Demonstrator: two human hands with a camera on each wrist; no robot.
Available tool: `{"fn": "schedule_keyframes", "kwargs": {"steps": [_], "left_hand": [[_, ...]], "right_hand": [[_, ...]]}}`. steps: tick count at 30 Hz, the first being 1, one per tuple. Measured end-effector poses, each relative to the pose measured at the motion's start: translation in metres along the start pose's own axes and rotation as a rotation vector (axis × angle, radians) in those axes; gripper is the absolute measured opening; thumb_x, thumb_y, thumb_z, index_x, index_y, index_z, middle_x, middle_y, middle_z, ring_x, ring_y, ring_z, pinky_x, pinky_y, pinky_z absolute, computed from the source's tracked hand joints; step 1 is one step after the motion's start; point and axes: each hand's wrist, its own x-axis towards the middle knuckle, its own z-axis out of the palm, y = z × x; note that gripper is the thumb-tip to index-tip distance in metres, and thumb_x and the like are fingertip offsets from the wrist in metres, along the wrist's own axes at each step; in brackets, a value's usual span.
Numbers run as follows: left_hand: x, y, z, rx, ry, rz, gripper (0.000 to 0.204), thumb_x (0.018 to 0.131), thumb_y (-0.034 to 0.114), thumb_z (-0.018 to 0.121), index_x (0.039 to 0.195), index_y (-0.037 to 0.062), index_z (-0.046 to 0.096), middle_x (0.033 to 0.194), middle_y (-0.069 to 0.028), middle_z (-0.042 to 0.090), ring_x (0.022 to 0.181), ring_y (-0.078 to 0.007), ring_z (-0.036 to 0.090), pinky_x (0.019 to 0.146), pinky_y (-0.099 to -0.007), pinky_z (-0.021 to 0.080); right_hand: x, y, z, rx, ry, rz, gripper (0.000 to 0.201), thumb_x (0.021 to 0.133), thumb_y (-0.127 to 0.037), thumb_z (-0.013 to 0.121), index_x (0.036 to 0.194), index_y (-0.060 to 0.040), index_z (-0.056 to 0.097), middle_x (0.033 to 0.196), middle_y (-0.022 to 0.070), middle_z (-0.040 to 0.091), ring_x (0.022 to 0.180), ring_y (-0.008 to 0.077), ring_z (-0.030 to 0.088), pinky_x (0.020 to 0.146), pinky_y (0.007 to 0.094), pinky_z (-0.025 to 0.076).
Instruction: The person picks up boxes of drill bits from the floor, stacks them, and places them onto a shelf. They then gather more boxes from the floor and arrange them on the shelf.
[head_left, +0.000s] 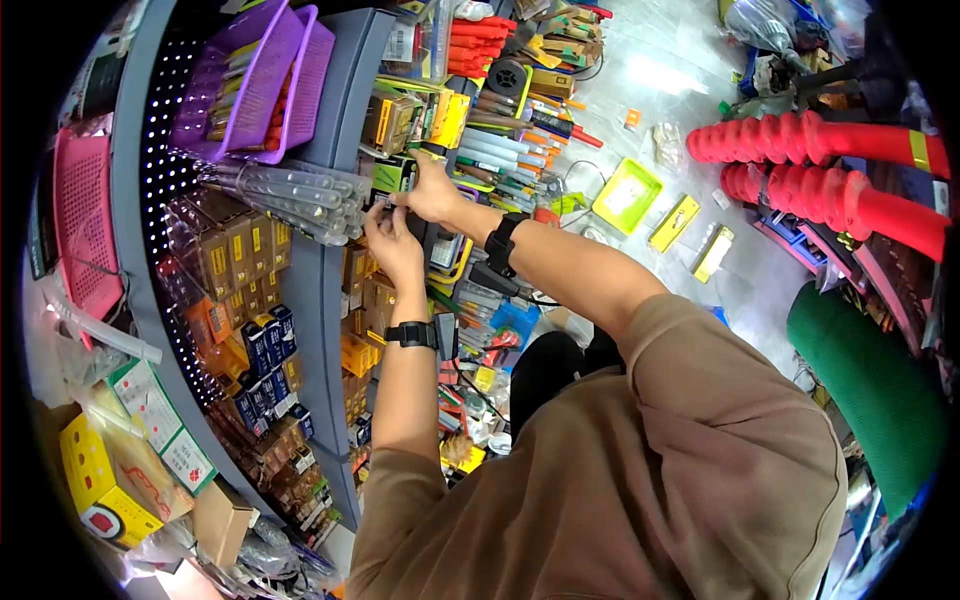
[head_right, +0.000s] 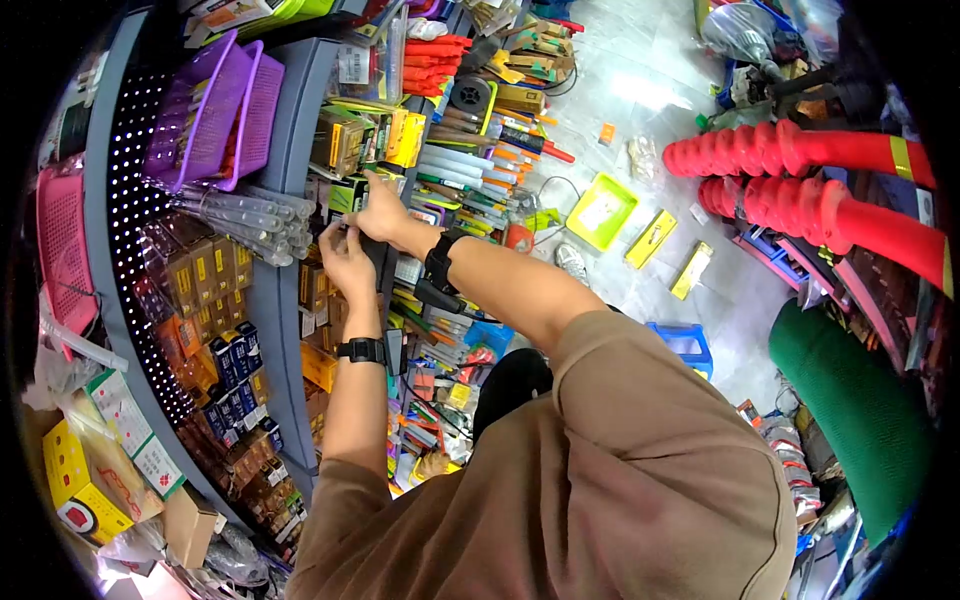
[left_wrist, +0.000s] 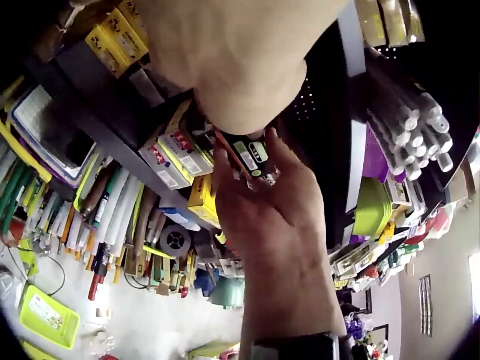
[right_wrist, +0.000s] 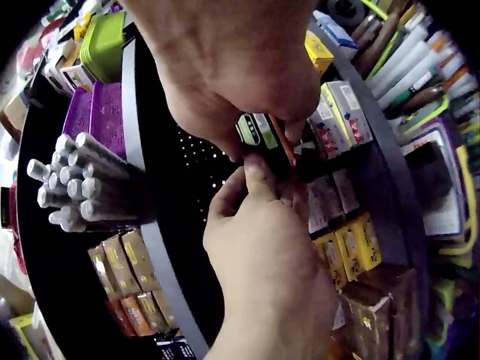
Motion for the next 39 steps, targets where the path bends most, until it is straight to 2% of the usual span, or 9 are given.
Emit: {"fn": "schedule_keyframes", "kwargs": {"steps": [4, 6, 9, 12, 19, 22, 31, 35, 39], "left_hand": [[0.021, -0.001, 0.005, 0.02, 0.116, -0.053, 0.018, 0.095, -0.002, 0.062, 0.113, -0.0034, 0.057, 0.114, -0.0198, 0.065, 0.111, -0.0289, 0.064, 0.089, -0.0362, 0.051], [0.039, -0.016, 0.001, 0.319, 0.122, -0.16, 0.027, 0.096, 0.006, 0.064, 0.12, -0.0049, 0.057, 0.116, -0.0214, 0.067, 0.109, -0.0304, 0.065, 0.09, -0.0383, 0.051], [0.067, -0.058, -0.003, 0.673, 0.104, -0.052, 0.039, 0.097, 0.016, 0.066, 0.127, -0.0064, 0.056, 0.123, -0.0237, 0.067, 0.106, -0.0312, 0.066, 0.09, -0.0397, 0.05], [0.066, -0.057, 0.001, 0.495, 0.139, 0.005, 0.046, 0.097, 0.023, 0.066, 0.128, -0.009, 0.056, 0.127, -0.0263, 0.065, 0.106, -0.0329, 0.066, 0.091, -0.0418, 0.049], [-0.014, -0.037, -0.02, 0.062, 0.033, 0.006, 0.02, 0.092, 0.013, 0.073, 0.106, -0.0013, 0.067, 0.096, -0.0117, 0.071, 0.087, -0.0225, 0.067, 0.078, -0.0328, 0.052], [-0.061, -0.054, -0.022, -0.276, -0.346, 0.032, 0.014, 0.094, 0.009, 0.07, 0.105, 0.0004, 0.067, 0.09, -0.0035, 0.07, 0.077, -0.0086, 0.063, 0.067, -0.0242, 0.049], [-0.188, -0.033, -0.044, -0.293, -1.015, 0.23, 0.027, 0.093, 0.0, 0.068, 0.119, -0.0045, 0.063, 0.113, -0.0147, 0.071, 0.103, -0.0198, 0.069, 0.09, -0.032, 0.056], [-0.249, -0.025, -0.057, -0.245, -1.18, 0.394, 0.02, 0.085, 0.001, 0.076, 0.104, -0.0022, 0.07, 0.094, -0.0067, 0.071, 0.087, -0.0125, 0.066, 0.08, -0.0261, 0.053], [-0.314, -0.011, -0.059, -0.244, -1.376, 0.316, 0.019, 0.098, 0.018, 0.067, 0.103, -0.001, 0.069, 0.074, -0.0031, 0.064, 0.057, -0.0073, 0.054, 0.054, -0.0216, 0.044]], "right_hand": [[-0.004, 0.009, -0.028, 0.206, -0.236, -0.016, 0.1, 0.084, -0.019, 0.078, 0.156, 0.0057, 0.013, 0.137, 0.0276, 0.055, 0.123, 0.0284, 0.058, 0.103, 0.0376, 0.048], [-0.012, 0.041, -0.047, 0.293, -0.331, 0.033, 0.106, 0.081, -0.024, 0.079, 0.154, 0.0119, 0.011, 0.137, 0.0336, 0.054, 0.122, 0.0353, 0.059, 0.102, 0.0372, 0.048], [-0.05, 0.077, -0.105, 0.215, -0.272, 0.184, 0.075, 0.085, -0.023, 0.076, 0.142, 0.0094, 0.041, 0.125, 0.0228, 0.064, 0.112, 0.0271, 0.064, 0.091, 0.0363, 0.054], [-0.096, 0.12, -0.174, 0.246, -0.24, 0.331, 0.044, 0.09, -0.024, 0.071, 0.123, 0.0038, 0.062, 0.103, 0.0109, 0.072, 0.092, 0.0187, 0.069, 0.079, 0.0317, 0.056], [-0.252, 0.138, -0.302, 0.283, 0.351, 0.466, 0.023, 0.095, -0.022, 0.065, 0.107, -0.0019, 0.064, 0.102, 0.0082, 0.07, 0.089, 0.0167, 0.068, 0.076, 0.0321, 0.056], [-0.326, 0.142, -0.314, 0.233, 0.59, 0.423, 0.022, 0.098, -0.024, 0.063, 0.103, -0.0027, 0.064, 0.1, 0.008, 0.07, 0.089, 0.0175, 0.068, 0.077, 0.0336, 0.055], [-0.631, 0.196, -0.184, 0.23, 0.99, 0.34, 0.043, 0.101, -0.042, 0.059, 0.097, -0.0019, 0.072, 0.092, 0.0062, 0.072, 0.082, 0.0141, 0.068, 0.075, 0.0302, 0.054], [-0.762, 0.263, -0.095, 0.199, 1.006, 0.55, 0.028, 0.096, -0.03, 0.061, 0.102, -0.0047, 0.071, 0.096, 0.0064, 0.072, 0.084, 0.016, 0.069, 0.071, 0.031, 0.055], [-0.855, 0.288, -0.018, 0.369, 1.126, 0.586, 0.027, 0.093, -0.025, 0.064, 0.109, -0.0038, 0.068, 0.098, 0.0074, 0.072, 0.083, 0.0178, 0.071, 0.067, 0.0321, 0.055]]}}
